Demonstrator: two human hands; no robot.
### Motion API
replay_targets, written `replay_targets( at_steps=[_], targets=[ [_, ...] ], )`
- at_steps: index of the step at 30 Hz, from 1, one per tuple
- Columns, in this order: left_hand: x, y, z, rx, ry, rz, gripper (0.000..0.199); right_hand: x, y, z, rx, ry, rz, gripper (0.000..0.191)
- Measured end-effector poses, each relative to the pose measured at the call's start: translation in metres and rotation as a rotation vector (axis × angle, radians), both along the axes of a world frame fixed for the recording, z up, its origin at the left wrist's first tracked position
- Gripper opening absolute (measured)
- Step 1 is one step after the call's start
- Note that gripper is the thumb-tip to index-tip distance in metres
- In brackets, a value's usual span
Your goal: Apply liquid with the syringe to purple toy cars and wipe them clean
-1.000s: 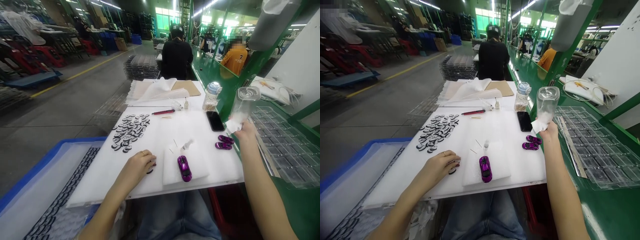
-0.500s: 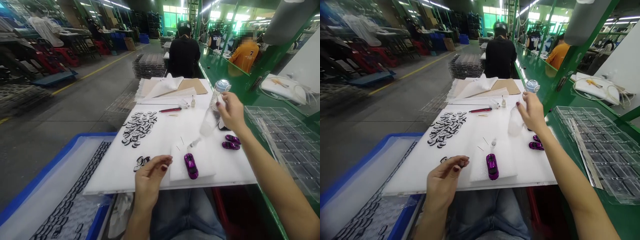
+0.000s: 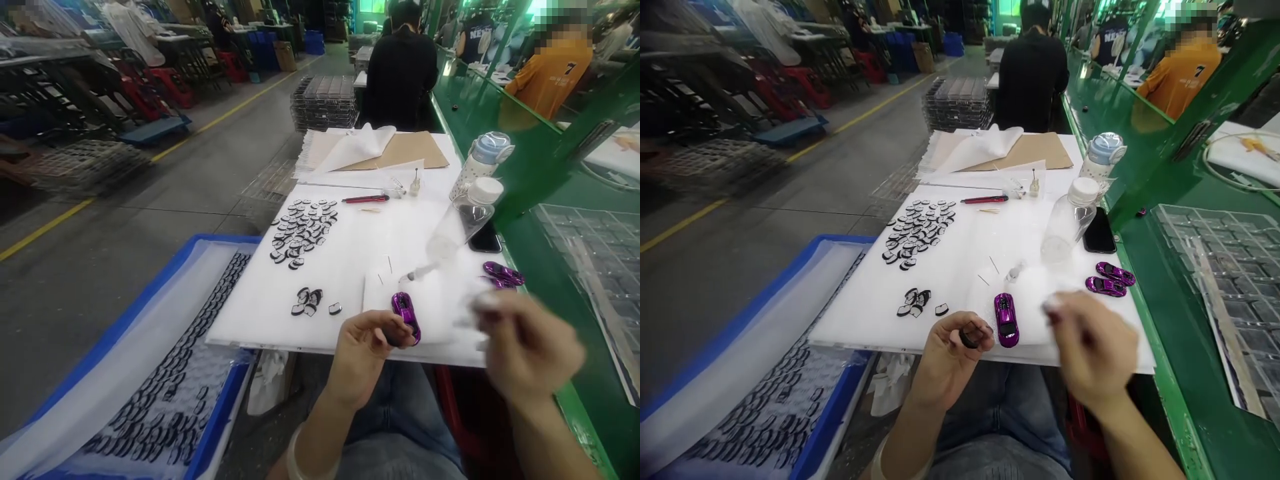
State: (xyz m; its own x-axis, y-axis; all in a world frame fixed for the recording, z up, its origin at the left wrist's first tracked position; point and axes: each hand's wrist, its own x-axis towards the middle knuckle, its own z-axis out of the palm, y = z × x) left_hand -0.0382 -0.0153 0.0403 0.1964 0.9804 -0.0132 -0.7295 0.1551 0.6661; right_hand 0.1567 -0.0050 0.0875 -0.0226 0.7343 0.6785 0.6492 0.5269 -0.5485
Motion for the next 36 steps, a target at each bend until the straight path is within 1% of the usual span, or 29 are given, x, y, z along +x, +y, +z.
replay_targets(
  at_steps=[1,3,5,7,9,12,14,17,19,21,23,25,26,28,29,31,34,36],
  targets=[
    [0.001,-0.001,0.000,-0.003,0.001,-0.005,0.027,-0.016,-0.006,-0.002,0.047,-0.066,0.093,0.011],
    [0.004,-0.002,0.000,-0.008,-0.001,-0.012,0.026,-0.040,-0.013,-0.004,0.139,-0.155,0.201,0.013],
    [0.006,-0.004,0.000,-0.019,0.000,-0.002,0.023,-0.050,-0.013,-0.004,0.197,-0.193,0.227,0.013],
    [0.008,-0.005,-0.001,-0.043,0.012,0.039,0.021,-0.050,-0.013,-0.004,0.244,-0.208,0.234,0.015],
    [0.009,-0.006,-0.002,-0.064,0.028,0.074,0.023,-0.043,-0.013,-0.003,0.249,-0.238,0.267,0.016],
    [0.011,-0.006,-0.003,-0.075,0.027,0.056,0.029,-0.036,-0.012,0.001,0.215,-0.267,0.237,0.015],
    [0.012,-0.005,-0.003,-0.073,0.021,0.039,0.029,-0.038,-0.011,0.003,0.208,-0.251,0.212,0.015],
    [0.011,-0.005,-0.002,-0.069,0.038,0.040,0.027,-0.043,-0.011,0.002,0.240,-0.248,0.290,0.016],
    [0.007,-0.005,-0.003,-0.046,0.077,0.065,0.027,-0.040,-0.012,-0.001,0.233,-0.262,0.319,0.015],
    [-0.001,-0.004,-0.005,0.010,0.193,0.107,0.029,-0.030,-0.014,-0.005,0.157,-0.217,0.275,0.012],
    [-0.008,-0.003,-0.008,0.133,0.450,0.203,0.024,-0.018,-0.015,-0.011,0.009,-0.100,0.182,0.007],
    [-0.013,-0.002,-0.011,0.358,0.799,0.354,0.017,-0.011,-0.015,-0.019,-0.168,0.001,0.101,0.008],
    [-0.013,-0.001,-0.012,0.488,0.962,0.430,0.016,-0.009,-0.015,-0.023,-0.248,0.031,0.082,0.009],
    [-0.011,0.001,-0.013,0.717,1.188,0.535,0.017,-0.012,-0.015,-0.031,-0.357,0.060,0.078,0.008],
    [-0.009,0.002,-0.014,0.793,1.252,0.554,0.017,-0.014,-0.015,-0.034,-0.382,0.070,0.085,0.007],
    [-0.004,0.003,-0.016,0.872,1.333,0.565,0.016,-0.019,-0.015,-0.039,-0.393,0.086,0.078,0.008],
    [0.002,0.002,-0.018,0.900,1.403,0.564,0.013,-0.022,-0.014,-0.039,-0.414,0.057,0.059,0.010],
    [0.003,0.002,-0.020,0.898,1.413,0.557,0.014,-0.022,-0.013,-0.038,-0.458,0.008,0.075,0.011]
  ],
)
